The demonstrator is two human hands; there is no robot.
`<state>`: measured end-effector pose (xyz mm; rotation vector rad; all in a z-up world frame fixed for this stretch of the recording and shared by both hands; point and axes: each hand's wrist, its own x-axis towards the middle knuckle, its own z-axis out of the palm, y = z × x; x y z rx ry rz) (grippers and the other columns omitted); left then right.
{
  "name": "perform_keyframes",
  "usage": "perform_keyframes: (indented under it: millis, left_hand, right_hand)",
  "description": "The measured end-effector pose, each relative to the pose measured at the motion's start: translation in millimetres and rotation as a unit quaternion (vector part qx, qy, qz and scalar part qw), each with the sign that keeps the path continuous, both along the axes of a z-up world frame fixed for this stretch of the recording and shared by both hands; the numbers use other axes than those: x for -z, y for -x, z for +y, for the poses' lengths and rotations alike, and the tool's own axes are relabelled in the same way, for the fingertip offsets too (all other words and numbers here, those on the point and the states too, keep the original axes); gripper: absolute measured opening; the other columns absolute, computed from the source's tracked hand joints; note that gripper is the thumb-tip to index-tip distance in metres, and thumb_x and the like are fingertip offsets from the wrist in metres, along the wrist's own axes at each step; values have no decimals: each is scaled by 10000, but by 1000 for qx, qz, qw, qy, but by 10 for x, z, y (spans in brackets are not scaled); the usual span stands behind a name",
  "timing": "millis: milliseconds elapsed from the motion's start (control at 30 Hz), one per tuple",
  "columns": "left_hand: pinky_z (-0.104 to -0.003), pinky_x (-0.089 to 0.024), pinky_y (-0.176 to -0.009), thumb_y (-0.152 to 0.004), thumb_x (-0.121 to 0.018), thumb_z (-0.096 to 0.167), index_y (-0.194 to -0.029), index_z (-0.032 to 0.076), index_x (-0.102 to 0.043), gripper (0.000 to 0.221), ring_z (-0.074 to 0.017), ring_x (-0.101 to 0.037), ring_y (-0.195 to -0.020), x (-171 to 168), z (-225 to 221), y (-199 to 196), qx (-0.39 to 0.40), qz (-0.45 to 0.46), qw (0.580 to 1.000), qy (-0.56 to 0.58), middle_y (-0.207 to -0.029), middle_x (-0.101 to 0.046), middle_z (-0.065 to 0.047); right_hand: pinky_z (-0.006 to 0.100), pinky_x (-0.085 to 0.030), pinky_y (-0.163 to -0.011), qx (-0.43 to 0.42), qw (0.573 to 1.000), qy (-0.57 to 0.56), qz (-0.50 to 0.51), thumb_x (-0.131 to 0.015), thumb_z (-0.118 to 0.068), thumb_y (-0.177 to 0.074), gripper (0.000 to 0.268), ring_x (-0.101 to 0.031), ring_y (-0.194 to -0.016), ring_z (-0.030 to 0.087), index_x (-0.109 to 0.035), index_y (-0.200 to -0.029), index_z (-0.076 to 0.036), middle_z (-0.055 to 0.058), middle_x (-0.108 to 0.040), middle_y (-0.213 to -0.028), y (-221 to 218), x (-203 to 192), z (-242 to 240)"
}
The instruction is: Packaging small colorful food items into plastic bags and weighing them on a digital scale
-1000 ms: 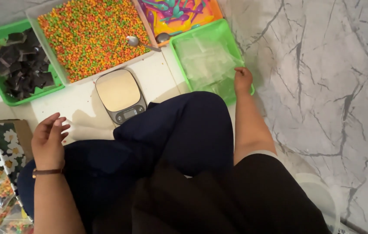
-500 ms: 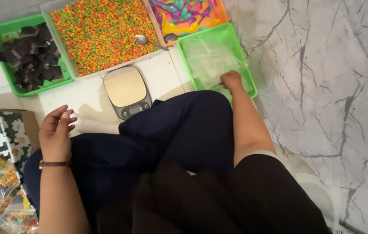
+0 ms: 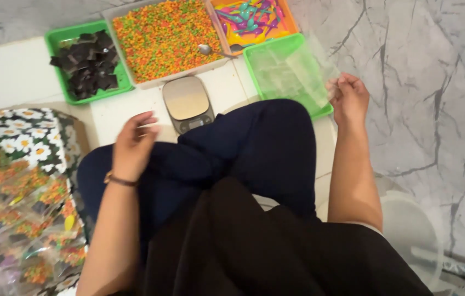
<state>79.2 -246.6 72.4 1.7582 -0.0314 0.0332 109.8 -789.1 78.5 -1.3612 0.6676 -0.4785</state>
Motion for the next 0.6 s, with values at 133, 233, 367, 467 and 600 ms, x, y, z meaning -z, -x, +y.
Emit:
perform_keyframes:
  millis: [133, 233, 367, 467, 600]
  left_hand:
    - [-438, -563, -946, -843, -836, 82, -1485, 23, -499, 728, -346, -674, -1101, -480, -405, 305, 157, -38, 984, 72, -1294, -641, -254]
    - [-559, -434, -1097, -708, -969, 199, -1588, -5, -217, 1175, -486, -513, -1312, -987, -621, 605, 257, -100, 955, 107, -1466, -452, -346]
    - [-573, -227, -1288, -586, -1006, 487, -1670, 43, -25, 1528, -427, -297, -1559, -1535, -751, 1012, 303, -213, 914, 167, -1670, -276, -276]
    - [-449, -344, -1281, -526, -1047, 455, -1589, -3, -350, 1352, -307, -520, -1443, -1575, -743, 1140, 256, -273, 911, 176, -1485, -545, -145]
    - [-450, -374, -1260, -535, -1032, 425, -1548, -22, -410, 1270, -304, -568, -1370, -1548, -677, 1241, 240, -291, 904, 204, -1396, -586, -137]
  right_hand:
    - [175, -584, -616, -135, 984, -102, -56, -573, -59, -1034, 134, -750, -760, 124, -615, -1128, -146, 11, -719, -868, 620, -708, 1012]
    - [259, -628, -665, -233, 957, -154, -81, -592, -27, -1013, 171, -749, -778, 169, -615, -1166, -99, 39, -703, -895, 948, -847, 1619]
    - [359, -641, -700, -333, 920, -199, -57, -659, -23, -941, 339, -751, -868, 266, -568, -1268, -15, 88, -674, -999, 1207, -821, 2180]
    - [413, -646, -754, -379, 910, -165, -39, -619, -11, -984, 301, -752, -874, 305, -560, -1276, 27, 146, -656, -968, 1360, -906, 2485]
    - [396, -641, -766, -381, 913, -141, -40, -638, -3, -963, 329, -750, -932, 275, -561, -1282, 18, 129, -669, -1036, 1592, -1225, 2660]
